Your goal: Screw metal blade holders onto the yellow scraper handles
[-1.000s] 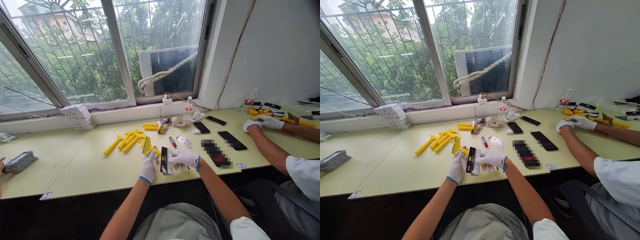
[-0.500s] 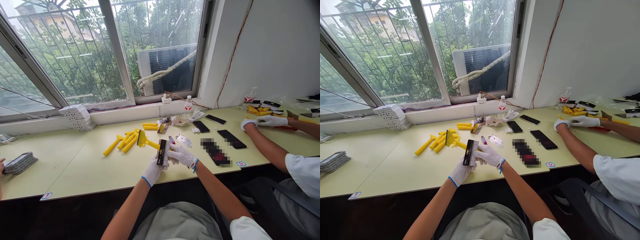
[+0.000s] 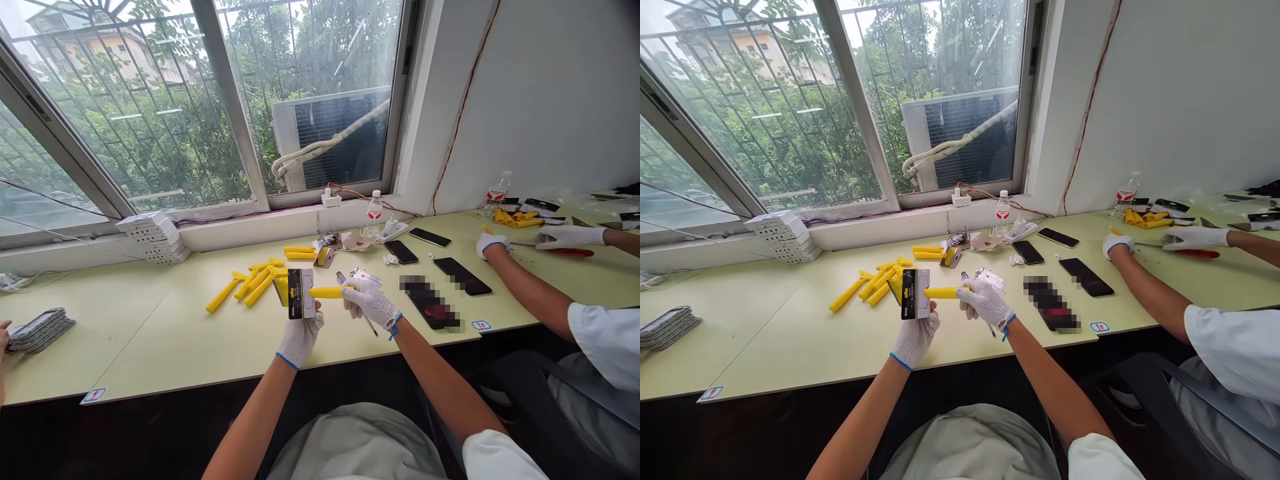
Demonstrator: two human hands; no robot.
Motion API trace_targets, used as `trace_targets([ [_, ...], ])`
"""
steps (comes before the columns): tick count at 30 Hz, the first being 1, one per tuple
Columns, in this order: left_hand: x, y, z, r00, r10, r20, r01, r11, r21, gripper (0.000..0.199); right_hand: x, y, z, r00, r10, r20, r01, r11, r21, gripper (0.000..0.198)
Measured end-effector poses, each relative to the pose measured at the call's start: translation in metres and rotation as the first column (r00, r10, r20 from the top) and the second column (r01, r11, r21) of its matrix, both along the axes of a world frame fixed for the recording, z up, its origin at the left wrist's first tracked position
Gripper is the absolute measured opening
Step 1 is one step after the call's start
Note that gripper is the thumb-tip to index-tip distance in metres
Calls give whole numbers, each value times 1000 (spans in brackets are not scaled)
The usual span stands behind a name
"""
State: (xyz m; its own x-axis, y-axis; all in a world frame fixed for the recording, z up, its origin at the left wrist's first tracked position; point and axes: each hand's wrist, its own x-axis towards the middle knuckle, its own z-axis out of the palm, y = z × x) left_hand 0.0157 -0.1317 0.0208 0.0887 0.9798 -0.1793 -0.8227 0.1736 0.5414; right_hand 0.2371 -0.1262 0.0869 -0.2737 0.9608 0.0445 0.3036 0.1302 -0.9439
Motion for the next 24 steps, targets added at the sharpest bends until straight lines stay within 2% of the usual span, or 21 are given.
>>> trace_targets([
  [3, -11, 0, 5, 995, 5, 96, -11, 998, 65, 44, 4, 2, -3, 999, -43, 6, 43, 999, -3, 35],
  [6, -16, -3, 7, 992, -31, 123, 11, 986, 167, 54, 4, 3, -5, 997, -82, 16, 82, 997, -7, 35],
  [9, -15, -6, 7, 994, -56, 94, 33, 973, 227, 48, 2, 3, -7, 992, -119, 30, 120, 993, -10, 36],
  [16, -17, -1, 8, 1000, 29, 1, -28, 965, 261, 44, -15, -1, -11, 981, -188, 56, 189, 982, -19, 38],
  [20, -24, 5, 12, 998, 65, 17, -67, 951, 301, 41, -22, -1, -13, 977, -198, 82, 202, 979, -38, 41],
  [24, -26, 10, 15, 993, 110, -51, -88, 943, 321, 40, -28, -5, -16, 976, -194, 96, 200, 978, -56, 42],
])
